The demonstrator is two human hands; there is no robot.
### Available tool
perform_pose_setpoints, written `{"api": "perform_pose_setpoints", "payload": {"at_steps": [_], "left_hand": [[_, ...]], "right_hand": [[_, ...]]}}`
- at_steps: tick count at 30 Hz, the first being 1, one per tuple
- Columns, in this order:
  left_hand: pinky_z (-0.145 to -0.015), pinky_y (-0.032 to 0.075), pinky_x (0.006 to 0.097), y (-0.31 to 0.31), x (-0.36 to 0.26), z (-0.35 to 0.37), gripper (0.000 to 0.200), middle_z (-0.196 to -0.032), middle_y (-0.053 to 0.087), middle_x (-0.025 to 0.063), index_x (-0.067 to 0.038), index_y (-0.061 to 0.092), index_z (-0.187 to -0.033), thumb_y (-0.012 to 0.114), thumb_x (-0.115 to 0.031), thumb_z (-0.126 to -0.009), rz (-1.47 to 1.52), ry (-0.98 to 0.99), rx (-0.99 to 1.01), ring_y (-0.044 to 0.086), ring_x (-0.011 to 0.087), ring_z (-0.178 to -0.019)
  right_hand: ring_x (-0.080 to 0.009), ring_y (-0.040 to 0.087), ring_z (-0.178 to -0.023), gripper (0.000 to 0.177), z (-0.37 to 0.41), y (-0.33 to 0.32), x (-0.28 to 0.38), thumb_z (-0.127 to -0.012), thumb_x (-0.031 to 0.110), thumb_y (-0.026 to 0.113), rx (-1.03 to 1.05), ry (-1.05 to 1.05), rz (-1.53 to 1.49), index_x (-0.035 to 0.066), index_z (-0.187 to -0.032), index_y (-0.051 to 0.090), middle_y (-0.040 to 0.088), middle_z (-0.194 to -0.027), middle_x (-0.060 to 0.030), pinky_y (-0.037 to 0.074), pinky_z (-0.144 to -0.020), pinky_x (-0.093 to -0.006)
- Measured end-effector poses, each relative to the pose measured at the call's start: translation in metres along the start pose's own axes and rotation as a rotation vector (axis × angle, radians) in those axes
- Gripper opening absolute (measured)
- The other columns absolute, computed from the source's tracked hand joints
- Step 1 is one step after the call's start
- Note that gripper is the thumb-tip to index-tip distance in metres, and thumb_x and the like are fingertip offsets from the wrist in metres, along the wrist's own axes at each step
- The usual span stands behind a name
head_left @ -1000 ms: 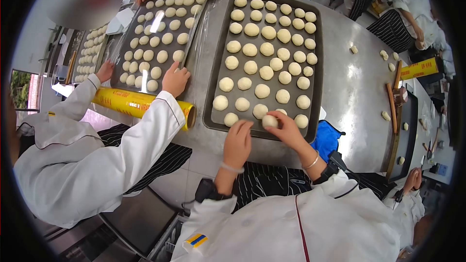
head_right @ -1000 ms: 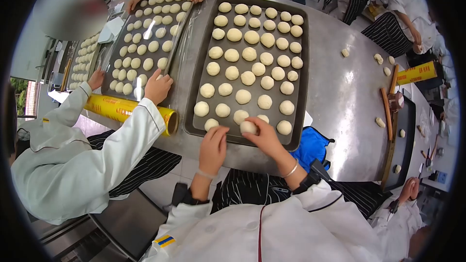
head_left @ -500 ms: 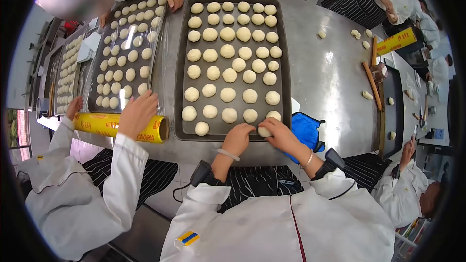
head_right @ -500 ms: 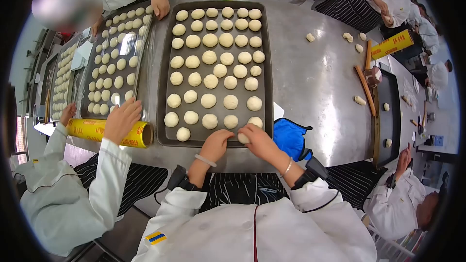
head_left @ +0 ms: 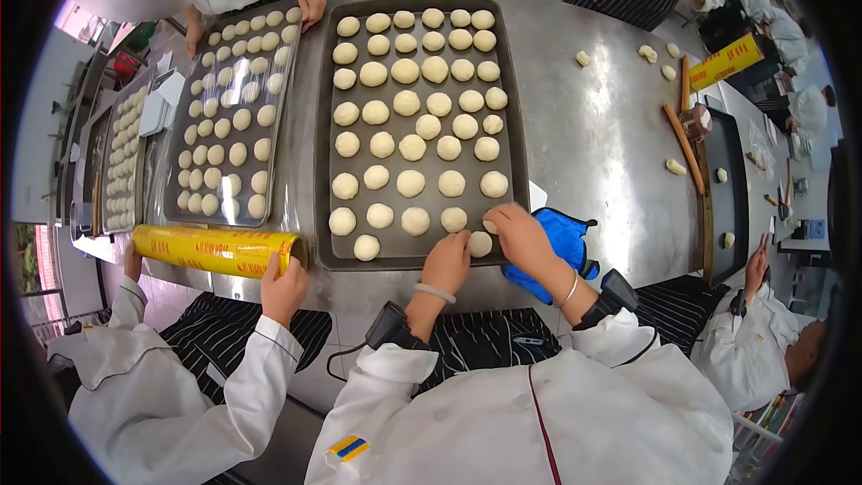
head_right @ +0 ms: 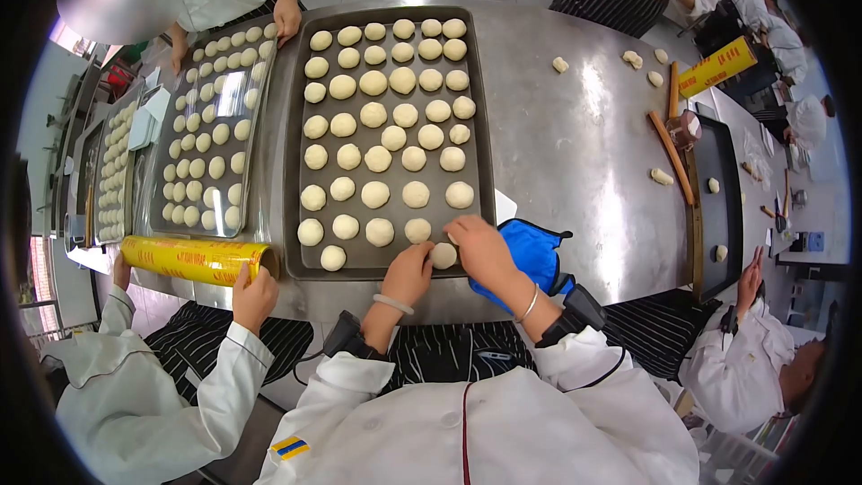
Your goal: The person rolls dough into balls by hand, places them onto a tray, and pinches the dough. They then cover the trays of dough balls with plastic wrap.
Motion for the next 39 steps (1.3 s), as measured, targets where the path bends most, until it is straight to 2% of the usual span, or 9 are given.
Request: {"api": "perform_pose_setpoints", "payload": {"at_steps": [2, 6, 17, 22, 25, 29, 31, 34, 39], "left_hand": [[-0.080, 0.046, 0.0454, 0.004, -0.001, 0.001, 0.030, -0.099, 0.061, 0.0189, -0.003, 0.054, -0.113, 0.056, -0.007, -0.083, 0.003, -0.009, 0.019, 0.058, 0.0384, -0.093], [-0.081, 0.046, 0.0446, 0.004, -0.007, -0.004, 0.031, -0.105, 0.059, 0.0182, -0.004, 0.055, -0.115, 0.057, -0.009, -0.084, 0.056, -0.005, 0.021, 0.058, 0.0378, -0.094], [-0.084, 0.046, 0.0443, 0.008, -0.018, -0.006, 0.032, -0.105, 0.058, 0.0201, -0.002, 0.056, -0.117, 0.054, -0.010, -0.086, -0.108, 0.043, 0.050, 0.056, 0.0396, -0.096], [-0.086, 0.044, 0.0458, 0.004, -0.022, 0.001, 0.035, -0.111, 0.056, 0.0248, 0.003, 0.054, -0.118, 0.055, -0.012, -0.086, -0.168, 0.096, 0.042, 0.054, 0.0429, -0.100], [-0.091, 0.041, 0.0464, -0.004, -0.029, 0.012, 0.037, -0.112, 0.055, 0.0266, 0.005, 0.052, -0.119, 0.056, -0.010, -0.085, -0.192, 0.107, 0.061, 0.051, 0.0441, -0.105], [-0.089, 0.043, 0.0435, -0.012, -0.037, 0.024, 0.035, -0.115, 0.053, 0.0244, 0.006, 0.053, -0.117, 0.056, -0.006, -0.085, -0.295, 0.167, -0.007, 0.053, 0.0400, -0.103], [-0.087, 0.044, 0.0419, -0.013, -0.047, 0.026, 0.032, -0.115, 0.052, 0.0227, 0.005, 0.054, -0.114, 0.056, -0.003, -0.084, -0.372, 0.201, -0.066, 0.054, 0.0383, -0.101], [-0.093, 0.040, 0.0450, -0.019, -0.093, 0.021, 0.031, -0.111, 0.056, 0.0267, 0.007, 0.057, -0.113, 0.051, -0.015, -0.092, -0.338, 0.200, -0.142, 0.052, 0.0407, -0.104], [-0.090, 0.041, 0.0462, 0.012, -0.171, 0.005, 0.027, -0.108, 0.057, 0.0275, 0.009, 0.058, -0.108, 0.051, -0.012, -0.092, -0.266, 0.216, -0.323, 0.052, 0.0412, -0.101]], "right_hand": [[-0.0314, 0.052, -0.108, 0.032, 0.000, -0.004, -0.009, -0.076, 0.002, 0.055, -0.209, -0.159, 0.296, 0.005, -0.108, 0.060, 0.057, -0.113, -0.0142, 0.047, -0.087, -0.0386], [-0.0291, 0.053, -0.099, 0.030, -0.005, 0.011, -0.019, -0.075, 0.004, 0.058, -0.151, -0.235, 0.409, 0.006, -0.104, 0.060, 0.056, -0.102, -0.0107, 0.048, -0.083, -0.0398], [-0.0275, 0.055, -0.089, 0.009, -0.007, 0.029, -0.035, -0.074, 0.012, 0.057, -0.228, -0.095, 0.420, 0.007, -0.081, 0.060, 0.055, -0.092, -0.0120, 0.050, -0.070, -0.0343], [-0.0272, 0.056, -0.093, 0.020, 0.027, -0.012, -0.019, -0.074, 0.011, 0.058, -0.323, -0.085, 0.396, 0.006, -0.092, 0.062, 0.058, -0.093, -0.0103, 0.050, -0.072, -0.0347], [-0.0277, 0.055, -0.092, 0.024, 0.068, -0.046, -0.022, -0.074, 0.008, 0.057, -0.601, -0.121, 0.218, 0.005, -0.098, 0.062, 0.058, -0.090, -0.0083, 0.048, -0.073, -0.0365], [-0.0300, 0.057, -0.094, 0.016, 0.147, -0.083, -0.090, -0.077, 0.009, 0.059, -0.717, 0.217, 0.057, 0.004, -0.090, 0.065, 0.064, -0.093, -0.0118, 0.047, -0.081, -0.0393], [-0.0302, 0.061, -0.077, 0.013, 0.196, -0.096, -0.134, -0.082, 0.015, 0.062, -1.078, 0.371, 0.076, 0.003, -0.084, 0.066, 0.064, -0.080, -0.0130, 0.049, -0.071, -0.0377], [-0.0307, 0.057, -0.056, 0.022, 0.268, -0.145, -0.164, -0.085, 0.022, 0.064, -1.150, 0.710, -0.211, 0.001, -0.079, 0.065, 0.061, -0.064, -0.0131, 0.048, -0.058, -0.0366], [-0.0299, 0.057, -0.056, 0.022, 0.340, -0.189, -0.224, -0.085, 0.024, 0.065, -1.170, 0.899, -0.047, 0.002, -0.080, 0.065, 0.059, -0.059, -0.0125, 0.047, -0.056, -0.0376]]}}
Point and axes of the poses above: each hand's wrist, its own z-axis away from the middle knuckle, its own y-axis out of the palm, x = y × z, the point moved 2 cm from there along -z, towards the middle knuckle
